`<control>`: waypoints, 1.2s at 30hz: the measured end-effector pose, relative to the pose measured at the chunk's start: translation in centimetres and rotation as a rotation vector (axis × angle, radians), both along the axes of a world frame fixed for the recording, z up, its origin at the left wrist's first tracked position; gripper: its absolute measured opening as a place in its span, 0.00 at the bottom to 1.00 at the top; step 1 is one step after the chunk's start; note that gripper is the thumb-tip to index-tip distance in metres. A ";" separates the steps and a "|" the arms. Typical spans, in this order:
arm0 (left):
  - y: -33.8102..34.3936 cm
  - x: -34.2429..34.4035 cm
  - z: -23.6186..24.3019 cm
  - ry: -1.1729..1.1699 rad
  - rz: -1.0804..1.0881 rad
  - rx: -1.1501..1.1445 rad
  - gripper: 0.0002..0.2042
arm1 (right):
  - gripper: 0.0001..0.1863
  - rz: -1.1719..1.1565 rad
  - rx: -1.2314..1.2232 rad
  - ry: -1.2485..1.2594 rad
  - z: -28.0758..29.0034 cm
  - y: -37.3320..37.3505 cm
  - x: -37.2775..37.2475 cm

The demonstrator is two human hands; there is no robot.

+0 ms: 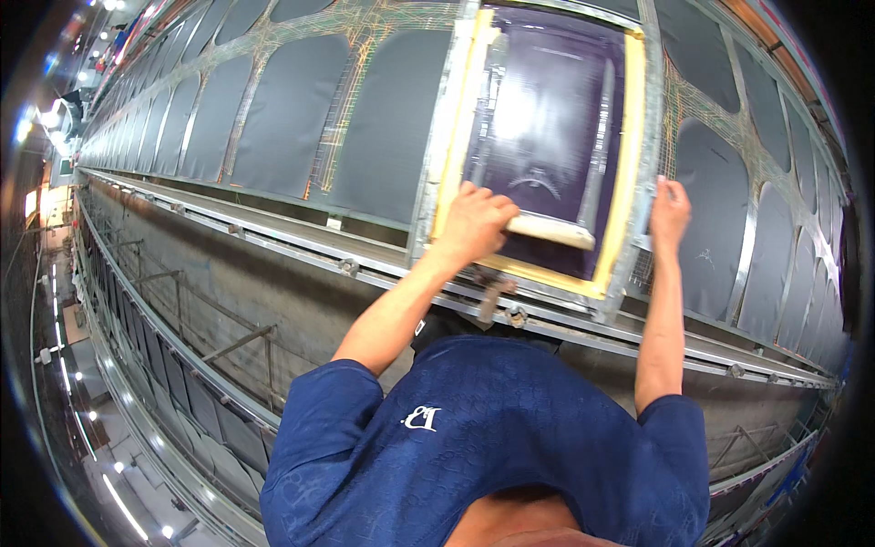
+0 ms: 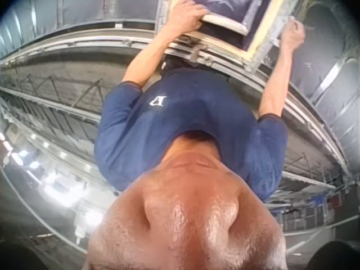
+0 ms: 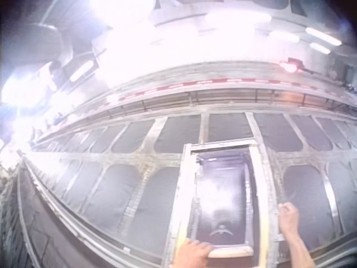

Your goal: The person uses a squeegee to spread ink across a screen printing frame. They repeatedly pull the squeegee across the screen to ensure even coverage of the ink.

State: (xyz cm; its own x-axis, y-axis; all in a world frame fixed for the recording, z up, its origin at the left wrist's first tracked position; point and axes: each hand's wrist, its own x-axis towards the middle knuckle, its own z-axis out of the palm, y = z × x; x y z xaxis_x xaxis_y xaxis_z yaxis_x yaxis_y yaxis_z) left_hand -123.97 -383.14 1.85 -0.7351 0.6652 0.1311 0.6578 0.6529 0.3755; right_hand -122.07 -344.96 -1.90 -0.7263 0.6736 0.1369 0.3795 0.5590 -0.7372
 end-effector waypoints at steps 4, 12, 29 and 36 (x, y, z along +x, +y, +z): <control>-11.7 -5.2 -0.7 -0.009 -0.018 -0.099 0.15 | 0.15 0.025 -0.102 0.003 -4.6 -12.4 -3.9; -25.0 -4.4 -0.5 0.172 -0.012 -0.060 0.23 | 0.17 -0.009 -0.110 -0.067 -3.4 -23.9 -7.9; -16.9 -29.4 -7.1 0.348 -0.110 -0.002 0.19 | 0.14 0.278 0.094 -0.267 -1.8 -21.6 -14.2; -10.2 -45.2 -2.3 -0.054 -0.087 -0.131 0.13 | 0.28 0.869 0.379 0.092 3.9 -21.5 -35.9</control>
